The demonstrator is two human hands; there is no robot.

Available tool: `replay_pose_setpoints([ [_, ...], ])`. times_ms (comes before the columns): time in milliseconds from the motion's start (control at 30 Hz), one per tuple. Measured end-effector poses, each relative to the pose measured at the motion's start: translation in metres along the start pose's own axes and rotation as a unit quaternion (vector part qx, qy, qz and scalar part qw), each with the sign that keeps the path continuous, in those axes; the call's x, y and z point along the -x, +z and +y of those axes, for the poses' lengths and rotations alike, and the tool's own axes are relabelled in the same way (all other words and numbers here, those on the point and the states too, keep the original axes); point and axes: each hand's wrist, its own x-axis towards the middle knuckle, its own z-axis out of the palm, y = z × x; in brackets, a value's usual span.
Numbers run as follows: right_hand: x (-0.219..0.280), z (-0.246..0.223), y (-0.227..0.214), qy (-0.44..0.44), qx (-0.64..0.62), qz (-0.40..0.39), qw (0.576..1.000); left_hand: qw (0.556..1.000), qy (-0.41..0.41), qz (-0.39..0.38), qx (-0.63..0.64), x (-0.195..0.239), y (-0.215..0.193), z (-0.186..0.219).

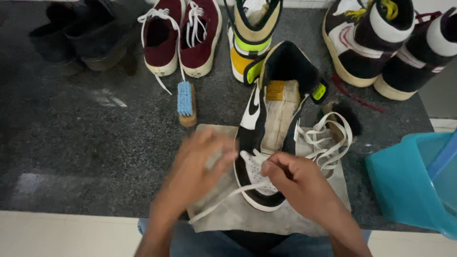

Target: The person laces a black and white high-top sneaker by threading white shoelaces through the eyelets. They pull the laces tight and arrange them across the tongue of the shoe.

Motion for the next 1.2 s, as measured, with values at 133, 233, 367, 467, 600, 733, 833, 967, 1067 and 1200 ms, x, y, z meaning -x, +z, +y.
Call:
replay_pose_setpoints([
  [133, 0.006, 0.011, 0.008, -0.072, 0.005, 0.016, 0.997, 0.991, 0.059, -0.098, -0.072, -0.026, 0.004, -0.032],
  [233, 0.009, 0.015, 0.012, -0.124, 0.065, 0.061, 0.988, 0.983, 0.080, -0.147, -0.077, -0.032, 0.012, -0.044],
  [367, 0.008, 0.016, 0.025, -0.242, 0.079, 0.082, 0.964, 0.982, 0.006, -0.172, -0.075, -0.033, 0.011, -0.041],
  [467, 0.013, -0.001, 0.023, -0.326, -0.007, 0.010, 0.945, 0.986, 0.010, -0.151, -0.075, -0.031, 0.012, -0.042],
  [600, 0.048, -0.001, 0.031, -0.187, -0.158, -0.095, 0.965, 0.986, 0.004, -0.151, -0.068, -0.026, 0.016, -0.045],
  [733, 0.048, -0.012, 0.016, -0.289, -0.137, -0.076, 0.944, 0.984, 0.027, -0.139, -0.103, -0.029, 0.019, -0.048],
  [833, 0.057, -0.018, 0.009, -0.356, -0.122, -0.067, 0.924, 0.986, 0.039, -0.110, -0.116, -0.020, 0.026, -0.052],
  [967, 0.033, 0.044, -0.004, -0.287, 0.133, 0.243, 0.917, 0.969, 0.169, 0.011, -0.177, -0.011, 0.027, -0.043],
  [1067, 0.017, 0.054, -0.019, -0.071, 0.124, 0.250, 0.958, 0.982, 0.158, -0.043, -0.089, -0.004, 0.034, -0.022],
  [1200, 0.014, 0.086, -0.018, -0.018, 0.328, 0.245, 0.912, 0.988, 0.130, -0.072, -0.041, -0.008, 0.031, 0.012],
])
